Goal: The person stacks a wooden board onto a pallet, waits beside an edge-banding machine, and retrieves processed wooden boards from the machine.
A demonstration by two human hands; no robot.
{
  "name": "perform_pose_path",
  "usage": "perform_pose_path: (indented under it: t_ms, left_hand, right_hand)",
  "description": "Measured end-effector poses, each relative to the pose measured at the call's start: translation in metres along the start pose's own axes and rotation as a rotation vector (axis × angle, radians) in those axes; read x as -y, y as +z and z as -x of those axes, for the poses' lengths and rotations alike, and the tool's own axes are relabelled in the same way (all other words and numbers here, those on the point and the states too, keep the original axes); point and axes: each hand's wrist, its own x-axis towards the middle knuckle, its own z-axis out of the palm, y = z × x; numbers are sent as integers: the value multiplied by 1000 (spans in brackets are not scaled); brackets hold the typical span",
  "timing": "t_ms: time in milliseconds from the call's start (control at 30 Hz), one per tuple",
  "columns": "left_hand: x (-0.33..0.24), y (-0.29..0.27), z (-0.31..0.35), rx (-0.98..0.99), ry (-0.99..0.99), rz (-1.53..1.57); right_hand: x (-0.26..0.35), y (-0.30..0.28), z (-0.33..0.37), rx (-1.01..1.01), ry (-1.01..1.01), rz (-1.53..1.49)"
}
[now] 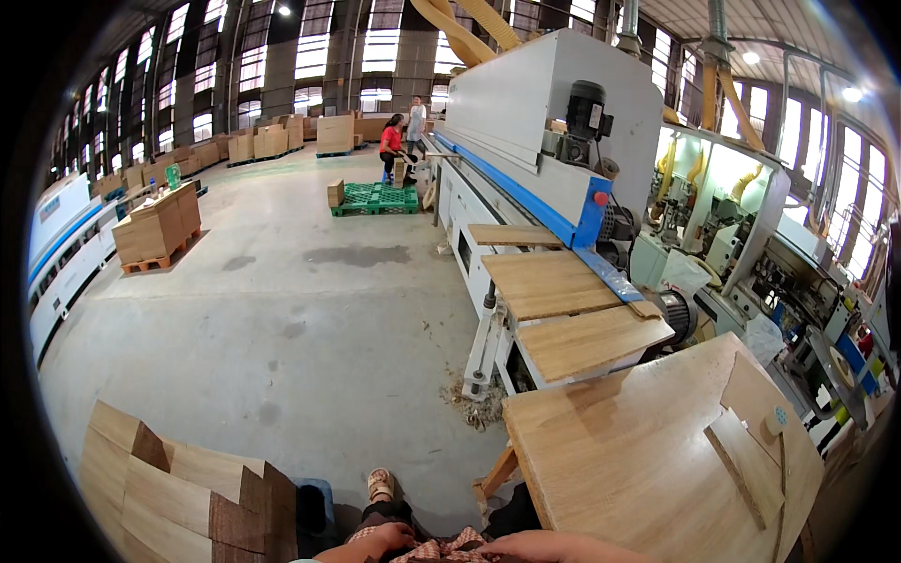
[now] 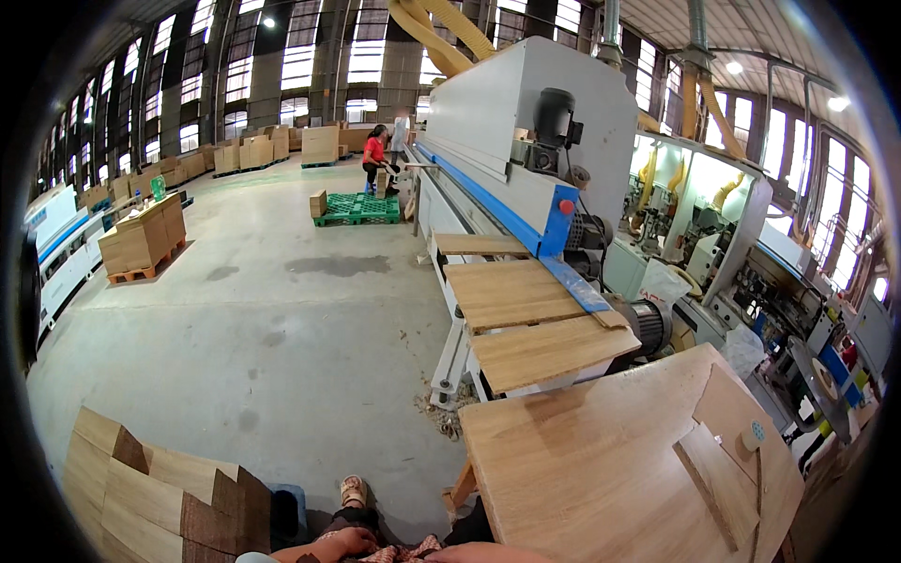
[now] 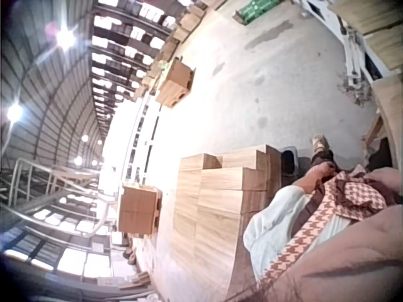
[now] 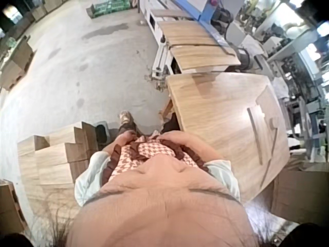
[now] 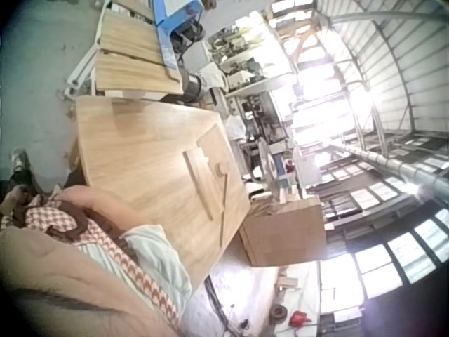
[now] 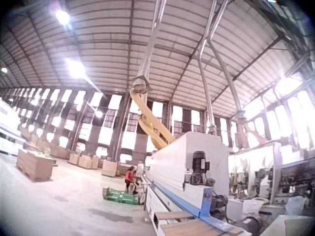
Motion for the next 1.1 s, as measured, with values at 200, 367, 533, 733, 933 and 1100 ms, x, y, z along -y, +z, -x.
perform_pose_path:
  t_ms: [200, 367, 533, 733, 933, 1100]
  left_hand:
    - [-9, -6, 4, 49, -13, -3]
    - [-2, -2, 3, 35, -21, -1]
    - [-11, -3, 13, -8, 46, -59]
    - [-37, -16, 41, -42, -1, -123]
    - [-37, -19, 36, -46, 92, -113]
    - [-66, -40, 17, -104, 9, 609]
  right_hand:
    - [7, 3, 8, -10, -1, -33]
    - [11, 7, 12, 35, 14, -120]
    - [-6, 0, -1, 2, -97, 74]
    - [-48, -26, -59, 296, -152, 475]
    - [-47, -31, -54, 252, -481, 788]
    - [-33, -25, -48, 295, -436, 928]
